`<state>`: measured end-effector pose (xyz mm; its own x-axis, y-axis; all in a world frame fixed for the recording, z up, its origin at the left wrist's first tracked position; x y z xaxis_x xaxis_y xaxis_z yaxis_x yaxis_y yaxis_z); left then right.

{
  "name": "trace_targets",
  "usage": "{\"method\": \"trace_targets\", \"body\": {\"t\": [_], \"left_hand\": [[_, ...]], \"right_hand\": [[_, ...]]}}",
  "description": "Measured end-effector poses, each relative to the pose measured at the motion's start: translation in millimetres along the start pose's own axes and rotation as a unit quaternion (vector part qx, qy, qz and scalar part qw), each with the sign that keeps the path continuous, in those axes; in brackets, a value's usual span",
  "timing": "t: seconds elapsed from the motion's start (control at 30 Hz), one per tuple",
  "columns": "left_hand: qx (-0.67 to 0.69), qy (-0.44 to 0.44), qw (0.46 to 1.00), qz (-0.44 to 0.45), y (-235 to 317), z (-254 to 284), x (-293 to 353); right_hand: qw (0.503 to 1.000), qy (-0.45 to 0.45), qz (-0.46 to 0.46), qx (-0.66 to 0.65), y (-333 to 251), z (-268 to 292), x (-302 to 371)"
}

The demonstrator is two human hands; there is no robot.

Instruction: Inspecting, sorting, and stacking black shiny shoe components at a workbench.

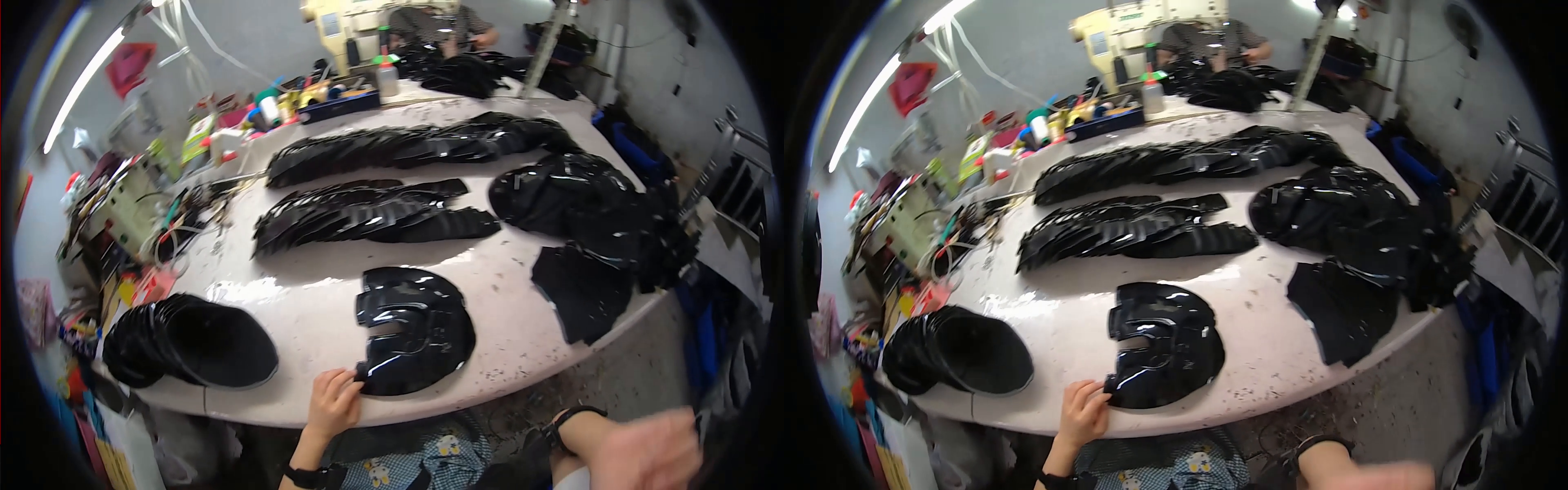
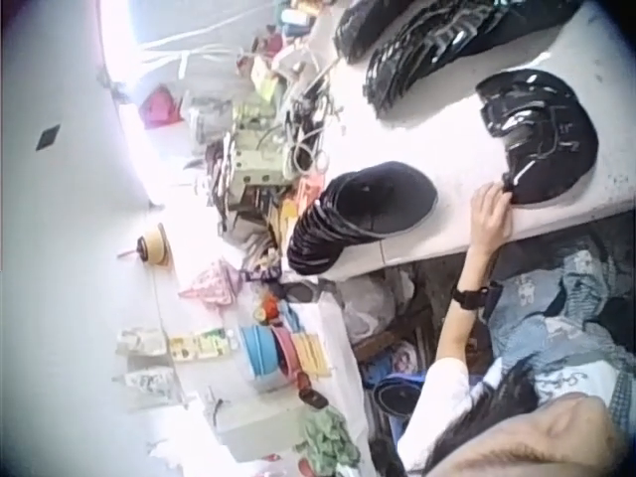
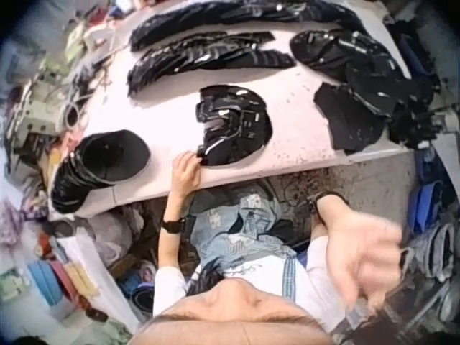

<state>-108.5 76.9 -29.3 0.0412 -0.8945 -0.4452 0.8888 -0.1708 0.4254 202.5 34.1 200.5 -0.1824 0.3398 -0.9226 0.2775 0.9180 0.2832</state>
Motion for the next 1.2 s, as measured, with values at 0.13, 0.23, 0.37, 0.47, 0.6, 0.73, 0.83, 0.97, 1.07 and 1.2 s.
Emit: {"method": "trace_targets", "body": {"t": [0.13, 0.23, 0.37, 0.47, 0.6, 0.73, 0.83, 0.97, 1.07, 1.2], "left_hand": [[-0.020, -0.001, 1.000, 0.003, -5.4, -2.1, 6.4], [-0.011, 0.006, 1.000, -0.001, -1.3, -3.4, 4.1], [-0.006, 0.011, 1.000, 0.001, 2.2, -3.8, 1.9], [0.002, 0.009, 1.000, 0.007, 4.4, -0.8, 0.7], [-0.005, 0.018, 1.000, 0.007, 1.6, -0.1, 0.7], [-0.001, 0.027, 1.000, 0.000, -3.6, 2.1, 4.3], [0.005, 0.029, 1.000, -0.007, -0.4, 4.5, 4.2], [0.010, 0.034, 0.999, -0.007, 1.1, 6.1, 4.8], [0.009, 0.036, 0.999, -0.007, -0.5, 8.9, 4.0], [0.010, 0.037, 0.999, -0.001, -2.8, 8.8, 4.9]], "right_hand": [[0.860, -0.363, -0.203, 0.294, 105.1, -5.8, 99.1], [0.738, -0.491, -0.243, 0.394, 155.7, 42.3, 183.2], [0.607, -0.574, -0.296, 0.463, 175.2, 96.7, 252.5], [0.602, -0.568, -0.305, 0.471, 175.9, 98.8, 257.5], [0.713, -0.488, -0.318, 0.391, 163.7, 77.9, 223.6], [0.800, -0.359, -0.347, 0.333, 148.6, 61.4, 190.9], [0.789, -0.335, -0.406, 0.318, 135.3, 53.8, 180.9], [0.799, -0.333, -0.415, 0.278, 124.6, 48.4, 184.3], [0.804, -0.336, -0.418, 0.257, 110.4, 30.1, 179.4], [0.802, -0.367, -0.416, 0.219, 88.9, 10.3, 171.8]]}}
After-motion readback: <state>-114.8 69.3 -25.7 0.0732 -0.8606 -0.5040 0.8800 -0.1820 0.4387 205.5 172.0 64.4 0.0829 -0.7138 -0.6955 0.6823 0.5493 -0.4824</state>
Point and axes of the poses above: each hand's wrist, its own x-axis away from the middle knuckle, its own z-axis out of the back of the hand, y = z × x, the point moved 7 cm from there along -x, towards the middle knuckle, and after that the axes turned 14 degrees about z, right-handed, at the moved point
